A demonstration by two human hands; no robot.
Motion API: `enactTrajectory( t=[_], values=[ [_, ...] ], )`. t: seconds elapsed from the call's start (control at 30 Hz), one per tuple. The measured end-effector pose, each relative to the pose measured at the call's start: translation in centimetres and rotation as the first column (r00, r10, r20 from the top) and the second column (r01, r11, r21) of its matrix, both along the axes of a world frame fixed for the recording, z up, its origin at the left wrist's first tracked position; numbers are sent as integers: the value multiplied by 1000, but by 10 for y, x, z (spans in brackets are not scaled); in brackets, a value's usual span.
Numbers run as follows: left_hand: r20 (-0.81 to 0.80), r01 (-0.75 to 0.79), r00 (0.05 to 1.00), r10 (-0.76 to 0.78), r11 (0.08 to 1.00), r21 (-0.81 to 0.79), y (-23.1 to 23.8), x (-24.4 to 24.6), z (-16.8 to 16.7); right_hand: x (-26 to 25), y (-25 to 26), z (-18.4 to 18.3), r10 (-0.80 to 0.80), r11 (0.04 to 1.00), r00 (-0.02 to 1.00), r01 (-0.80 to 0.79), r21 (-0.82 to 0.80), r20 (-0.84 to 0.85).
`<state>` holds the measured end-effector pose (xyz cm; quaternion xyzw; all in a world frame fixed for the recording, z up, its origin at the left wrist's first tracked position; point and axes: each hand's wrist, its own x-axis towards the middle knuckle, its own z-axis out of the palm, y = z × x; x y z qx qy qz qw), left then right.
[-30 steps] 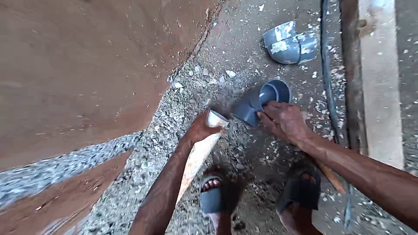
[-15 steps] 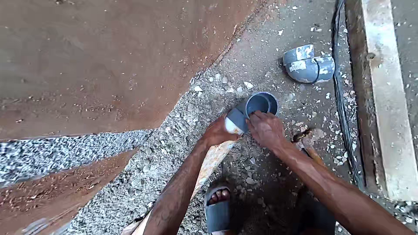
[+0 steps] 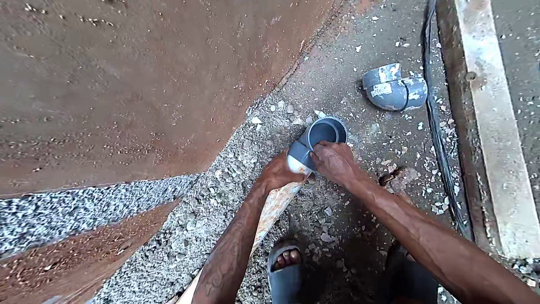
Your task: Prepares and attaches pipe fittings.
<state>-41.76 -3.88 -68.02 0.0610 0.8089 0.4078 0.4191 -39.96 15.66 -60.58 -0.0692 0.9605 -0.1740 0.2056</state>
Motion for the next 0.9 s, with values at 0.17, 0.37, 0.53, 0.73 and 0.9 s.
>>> enactTrajectory(
  t=[0.17, 0.37, 0.53, 0.73, 0.9],
  values=[
    [0, 13, 1000, -13, 1000, -9, 1, -1, -4, -15, 15, 1, 134, 991, 985, -133, -12, 110],
    [6, -8, 1000, 8, 1000, 28, -3, -2, -7, 4, 52, -10, 322, 925, 864, -374, -65, -388],
    [-1, 10, 1000, -10, 1000, 29, -1, -2, -6, 13, 99, -11, -388, 823, 889, 215, -526, -243],
    [7, 8, 1000, -8, 999, 34, 2, -1, -6, -32, 83, -33, -234, 849, 964, 265, -458, 125],
    [19, 2, 1000, -2, 1000, 22, 1, 0, -6, -54, 56, -8, -343, 907, 899, 392, -153, 272]
  ],
)
